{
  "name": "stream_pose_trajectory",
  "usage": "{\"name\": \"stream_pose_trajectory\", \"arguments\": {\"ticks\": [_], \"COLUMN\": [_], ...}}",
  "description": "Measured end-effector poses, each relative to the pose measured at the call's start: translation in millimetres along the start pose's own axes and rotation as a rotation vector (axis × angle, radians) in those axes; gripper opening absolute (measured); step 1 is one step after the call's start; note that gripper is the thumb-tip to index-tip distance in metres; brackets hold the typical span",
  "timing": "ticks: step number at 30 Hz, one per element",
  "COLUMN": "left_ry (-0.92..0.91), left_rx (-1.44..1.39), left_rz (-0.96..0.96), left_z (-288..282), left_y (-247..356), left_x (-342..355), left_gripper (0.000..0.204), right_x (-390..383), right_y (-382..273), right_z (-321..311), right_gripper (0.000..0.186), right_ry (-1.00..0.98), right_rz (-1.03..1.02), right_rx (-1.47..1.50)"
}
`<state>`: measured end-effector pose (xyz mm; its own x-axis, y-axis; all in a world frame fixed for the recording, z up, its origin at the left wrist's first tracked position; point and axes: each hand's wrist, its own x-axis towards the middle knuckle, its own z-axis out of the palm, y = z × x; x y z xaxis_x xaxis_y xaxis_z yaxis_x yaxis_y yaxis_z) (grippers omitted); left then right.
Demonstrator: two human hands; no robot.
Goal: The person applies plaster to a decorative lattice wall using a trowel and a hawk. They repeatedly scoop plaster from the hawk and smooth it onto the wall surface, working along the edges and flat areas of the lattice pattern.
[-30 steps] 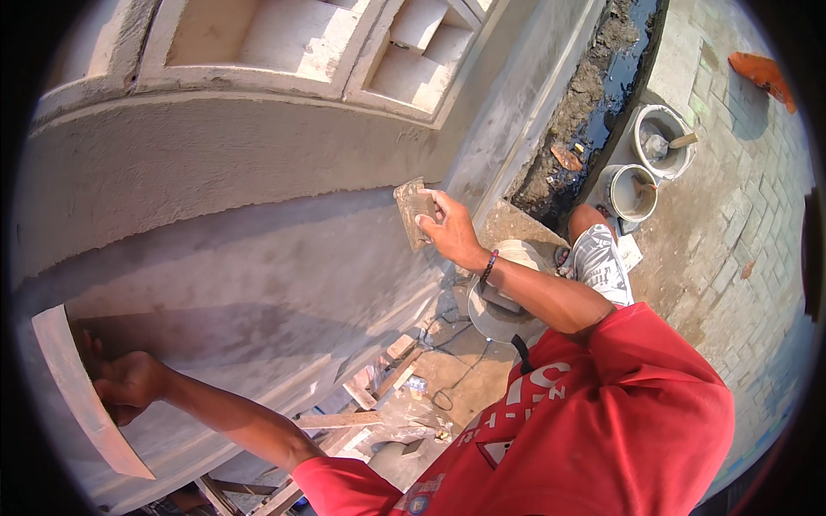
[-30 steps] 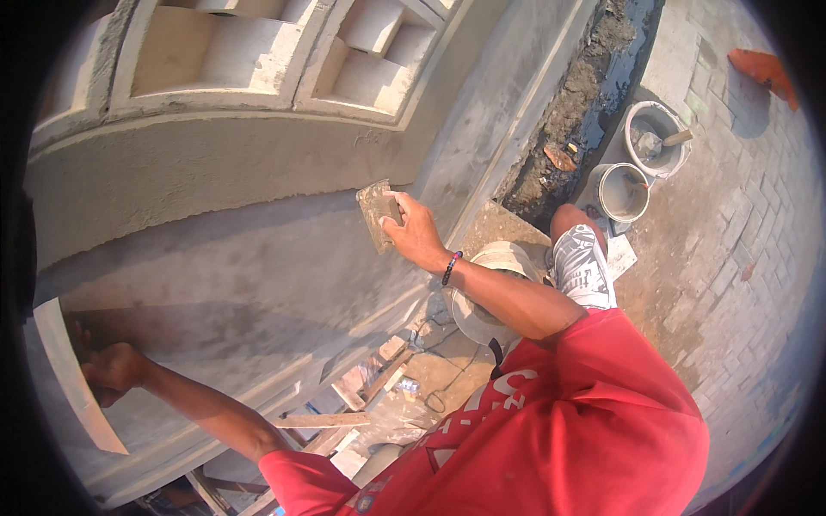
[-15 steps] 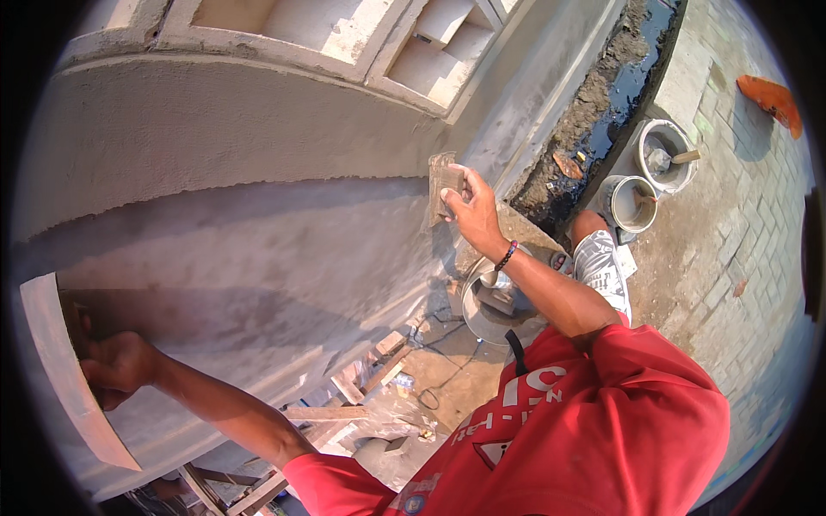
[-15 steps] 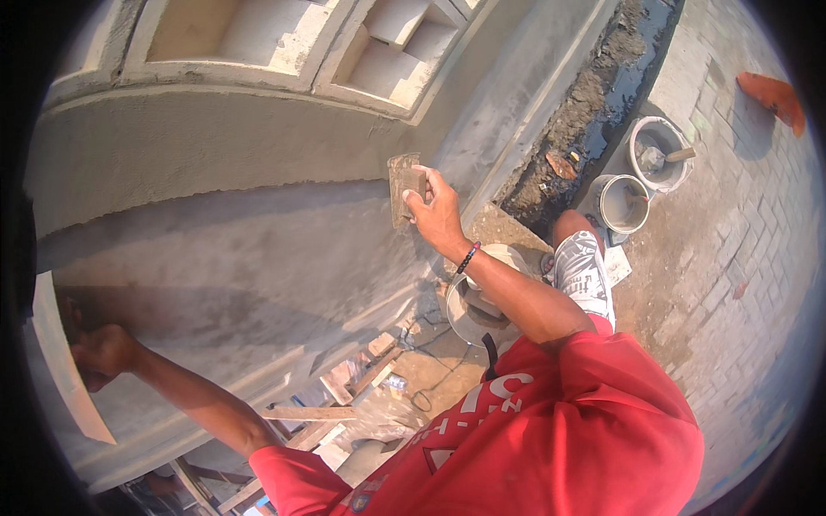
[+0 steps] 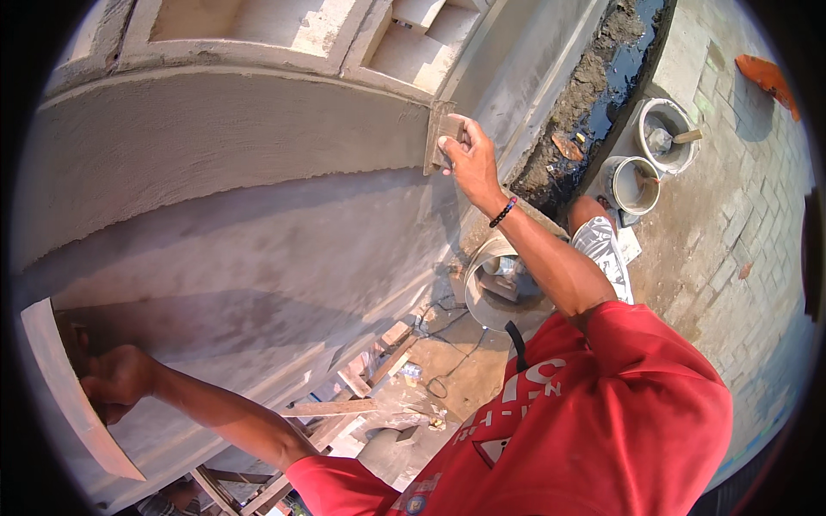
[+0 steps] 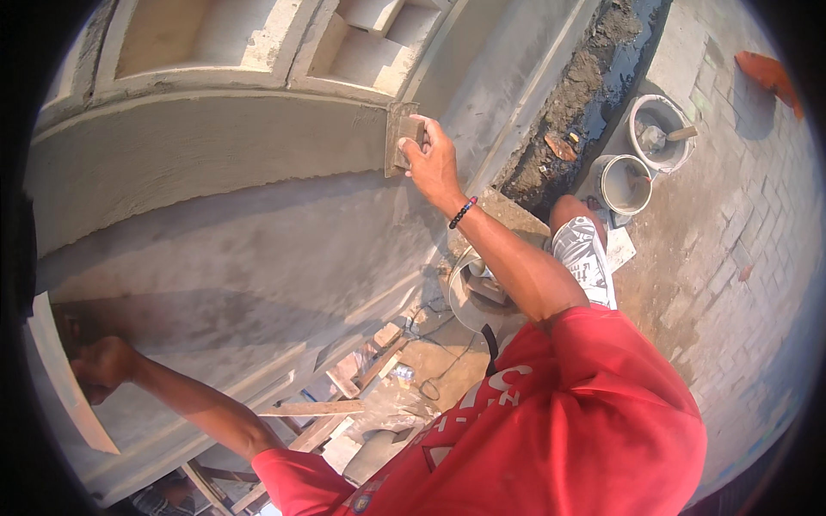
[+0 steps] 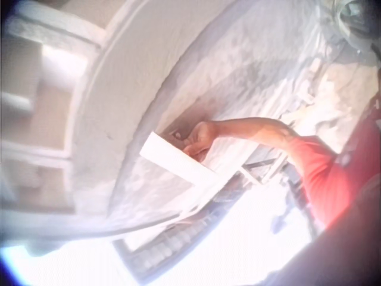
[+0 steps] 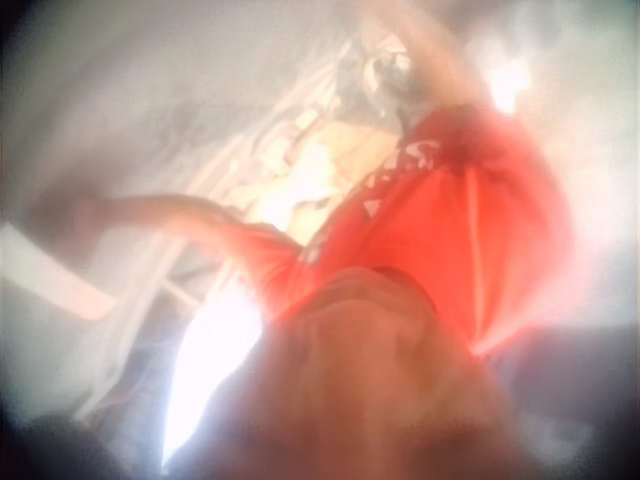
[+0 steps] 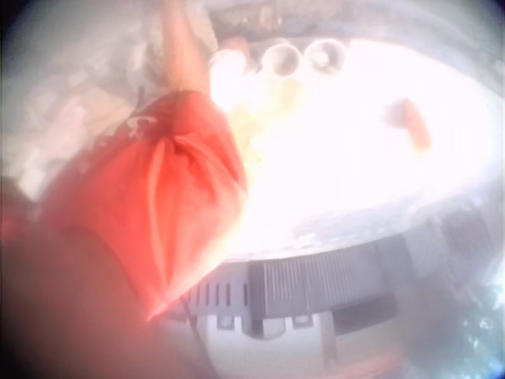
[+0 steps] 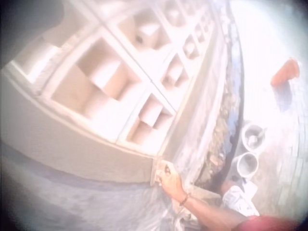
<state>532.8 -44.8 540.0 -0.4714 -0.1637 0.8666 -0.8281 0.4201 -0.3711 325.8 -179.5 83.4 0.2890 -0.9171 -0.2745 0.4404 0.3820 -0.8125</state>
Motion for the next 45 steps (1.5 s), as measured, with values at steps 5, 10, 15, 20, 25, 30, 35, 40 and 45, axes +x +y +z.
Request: {"name": "stream_pose_trajectory", "arguments": {"ticks": [5,10,15,20,25,30,35,40,45], "left_ry": [-0.032,0.008,0.044,0.045,0.031,0.063,0.052,0.006,0.013], "left_rx": [0.018,-0.028,-0.012,0.064,0.026,-0.003,-0.028,0.029,0.037], "left_rz": [-0.018,-0.023,-0.008,-0.036,-0.049,-0.044,-0.104,-0.061,-0.065], "left_z": [-3,-10,1,3,2,2,-12,-6,-21], "left_y": [-7,-6,-11,2,-1,-2,-5,-3,-8], "left_x": [3,-1,2,-5,0,-2,-4,-3,-5], "left_gripper": [0.026,0.026,0.028,0.029,0.028,0.025,0.026,0.021,0.024], "right_x": [-39,-9,-13,-29,8,-45,-7,-47,-15], "right_y": [67,5,46,39,8,36,-36,-2,-68], "right_z": [-5,-16,4,-17,2,7,13,29,23], "right_gripper": [0.045,0.044,0.045,0.043,0.044,0.045,0.045,0.042,0.042], "right_ry": [-0.232,0.021,-0.005,-0.114,0.019,-0.194,0.054,-0.125,0.017], "right_rz": [0.061,0.019,-0.031,0.116,0.02,0.057,-0.021,0.02,-0.017], "right_rx": [-0.264,0.032,-0.147,-0.099,0.019,-0.252,0.021,-0.234,0.061]}}
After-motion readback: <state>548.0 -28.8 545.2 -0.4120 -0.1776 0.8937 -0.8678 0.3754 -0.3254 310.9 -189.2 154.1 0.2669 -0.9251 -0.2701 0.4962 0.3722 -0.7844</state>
